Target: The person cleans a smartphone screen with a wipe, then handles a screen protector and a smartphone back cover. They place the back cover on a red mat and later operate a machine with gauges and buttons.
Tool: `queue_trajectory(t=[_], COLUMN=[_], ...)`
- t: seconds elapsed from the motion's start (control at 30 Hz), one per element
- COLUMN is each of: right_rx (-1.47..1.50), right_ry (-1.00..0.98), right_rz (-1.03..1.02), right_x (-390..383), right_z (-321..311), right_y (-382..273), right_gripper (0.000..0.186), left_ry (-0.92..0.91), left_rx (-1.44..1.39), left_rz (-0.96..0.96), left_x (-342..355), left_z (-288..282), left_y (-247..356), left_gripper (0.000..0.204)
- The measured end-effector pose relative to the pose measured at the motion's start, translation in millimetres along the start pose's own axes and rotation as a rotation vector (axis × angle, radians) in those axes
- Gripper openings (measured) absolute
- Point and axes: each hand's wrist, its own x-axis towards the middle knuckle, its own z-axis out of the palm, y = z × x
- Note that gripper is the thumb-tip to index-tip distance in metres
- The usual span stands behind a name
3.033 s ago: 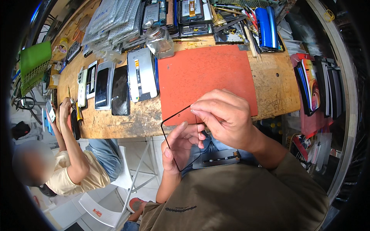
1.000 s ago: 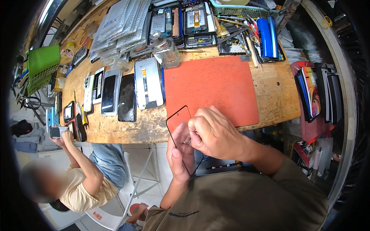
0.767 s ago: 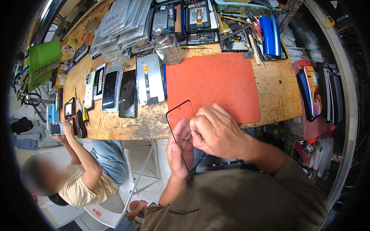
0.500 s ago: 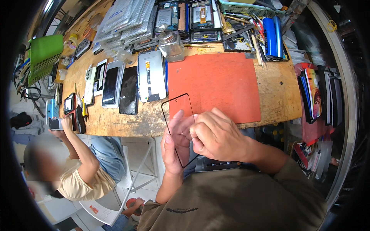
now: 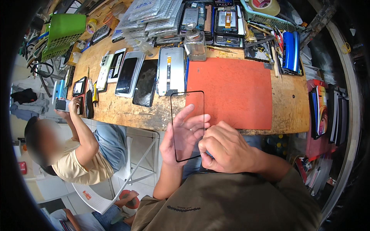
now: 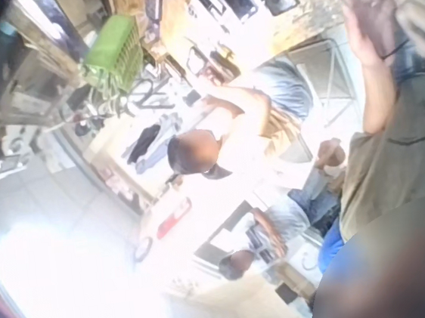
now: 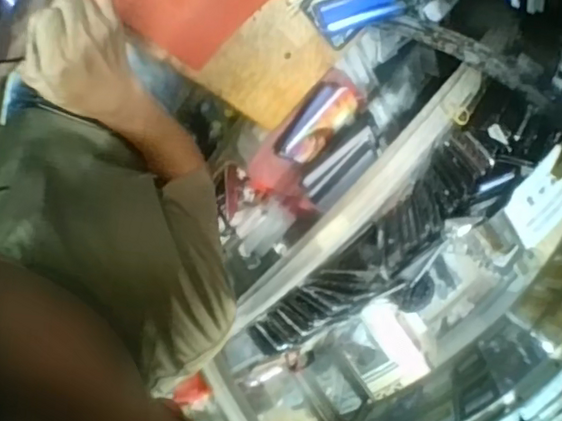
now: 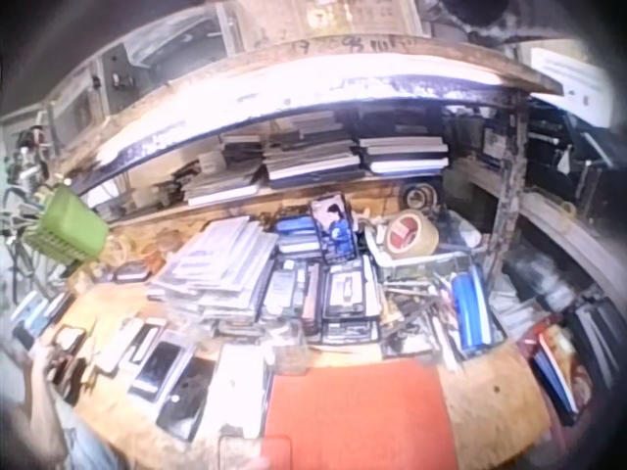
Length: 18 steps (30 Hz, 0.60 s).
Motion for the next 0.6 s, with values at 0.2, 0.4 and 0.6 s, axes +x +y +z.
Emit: queue_trajectory(t=[0.2,0.4,0.6], right_rx=[-0.026,-0.034,-0.024], right_ry=[-0.066,-0.068,-0.072], right_rz=[-0.037,-0.067,-0.116], right_x=[-4,-9,-15], right_z=[-4,-1,7], right_y=[-4,-5,-7], right_gripper=[0.024,0.024,0.022], left_ry=[-0.121,-0.182,-0.123], left_rx=[-0.140,-0.046,0.188], left_rz=[-0.088,-0.106,-0.070], left_x=[7,21,30], left_z=[-5,-2,5], left_y=[5,15,33], left_gripper=[0.074,0.076,0.079])
